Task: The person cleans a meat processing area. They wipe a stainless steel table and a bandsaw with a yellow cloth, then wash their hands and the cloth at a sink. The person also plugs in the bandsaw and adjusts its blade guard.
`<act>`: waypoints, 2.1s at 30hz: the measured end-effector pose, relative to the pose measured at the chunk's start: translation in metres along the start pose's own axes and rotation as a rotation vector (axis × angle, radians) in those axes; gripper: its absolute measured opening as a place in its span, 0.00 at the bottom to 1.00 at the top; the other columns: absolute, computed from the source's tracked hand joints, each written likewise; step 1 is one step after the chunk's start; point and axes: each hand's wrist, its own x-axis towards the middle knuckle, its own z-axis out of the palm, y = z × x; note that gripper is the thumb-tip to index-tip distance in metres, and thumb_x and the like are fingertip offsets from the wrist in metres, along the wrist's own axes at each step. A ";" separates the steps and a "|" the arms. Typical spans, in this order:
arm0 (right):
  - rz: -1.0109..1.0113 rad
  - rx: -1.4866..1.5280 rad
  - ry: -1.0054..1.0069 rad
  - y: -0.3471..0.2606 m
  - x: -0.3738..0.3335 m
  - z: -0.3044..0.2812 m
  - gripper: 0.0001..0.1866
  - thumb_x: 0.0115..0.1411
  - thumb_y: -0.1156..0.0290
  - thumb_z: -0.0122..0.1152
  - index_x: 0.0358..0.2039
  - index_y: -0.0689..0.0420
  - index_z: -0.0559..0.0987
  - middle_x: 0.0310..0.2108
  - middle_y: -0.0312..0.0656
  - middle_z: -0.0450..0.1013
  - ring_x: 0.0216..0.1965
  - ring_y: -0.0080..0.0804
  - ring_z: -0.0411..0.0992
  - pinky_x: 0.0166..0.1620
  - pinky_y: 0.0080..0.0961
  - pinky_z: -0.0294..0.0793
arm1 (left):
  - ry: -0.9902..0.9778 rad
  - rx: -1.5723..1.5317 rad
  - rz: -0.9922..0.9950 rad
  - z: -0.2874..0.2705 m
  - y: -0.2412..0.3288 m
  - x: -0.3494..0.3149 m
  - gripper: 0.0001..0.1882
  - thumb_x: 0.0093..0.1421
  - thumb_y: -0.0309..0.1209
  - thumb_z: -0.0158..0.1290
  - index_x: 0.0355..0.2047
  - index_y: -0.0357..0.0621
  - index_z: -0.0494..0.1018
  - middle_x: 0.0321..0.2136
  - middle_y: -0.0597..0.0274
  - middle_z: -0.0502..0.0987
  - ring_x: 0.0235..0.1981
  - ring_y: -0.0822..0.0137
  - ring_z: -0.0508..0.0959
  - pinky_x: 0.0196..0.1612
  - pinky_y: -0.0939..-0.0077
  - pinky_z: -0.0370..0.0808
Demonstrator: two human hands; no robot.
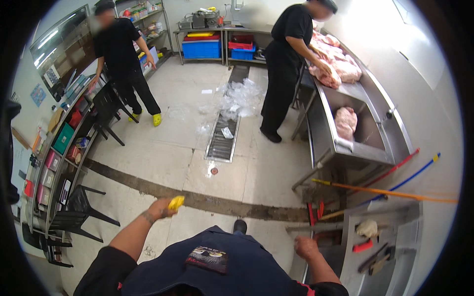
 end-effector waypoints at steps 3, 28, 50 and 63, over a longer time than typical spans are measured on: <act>-0.092 -0.190 -0.374 0.012 0.089 -0.019 0.19 0.57 0.56 0.59 0.44 0.54 0.83 0.45 0.50 0.79 0.49 0.49 0.76 0.52 0.41 0.75 | -0.188 0.145 -0.235 0.021 -0.073 -0.035 0.19 0.54 0.50 0.62 0.37 0.50 0.80 0.32 0.53 0.82 0.36 0.53 0.81 0.39 0.59 0.77; -0.262 -0.220 -0.250 -0.293 0.566 -0.162 0.17 0.56 0.62 0.53 0.40 0.53 0.84 0.42 0.50 0.80 0.44 0.50 0.78 0.47 0.44 0.77 | -0.112 0.134 -0.384 -0.200 -0.380 0.203 0.27 0.46 0.51 0.68 0.39 0.44 0.80 0.38 0.49 0.82 0.42 0.49 0.81 0.46 0.57 0.78; 0.072 0.163 0.262 -0.388 0.929 -0.456 0.17 0.60 0.62 0.53 0.38 0.59 0.83 0.42 0.55 0.79 0.46 0.53 0.78 0.50 0.44 0.77 | 0.066 -0.360 -0.491 -0.354 -0.465 0.642 0.21 0.65 0.45 0.50 0.45 0.41 0.78 0.41 0.48 0.82 0.45 0.51 0.81 0.50 0.63 0.75; 0.748 -0.034 -0.391 -0.280 0.857 -0.347 0.18 0.54 0.69 0.63 0.46 0.56 0.84 0.52 0.52 0.77 0.55 0.46 0.76 0.55 0.39 0.76 | -0.009 -0.229 -0.098 -0.598 -0.472 0.969 0.20 0.65 0.44 0.52 0.48 0.42 0.74 0.43 0.50 0.81 0.46 0.52 0.80 0.50 0.62 0.76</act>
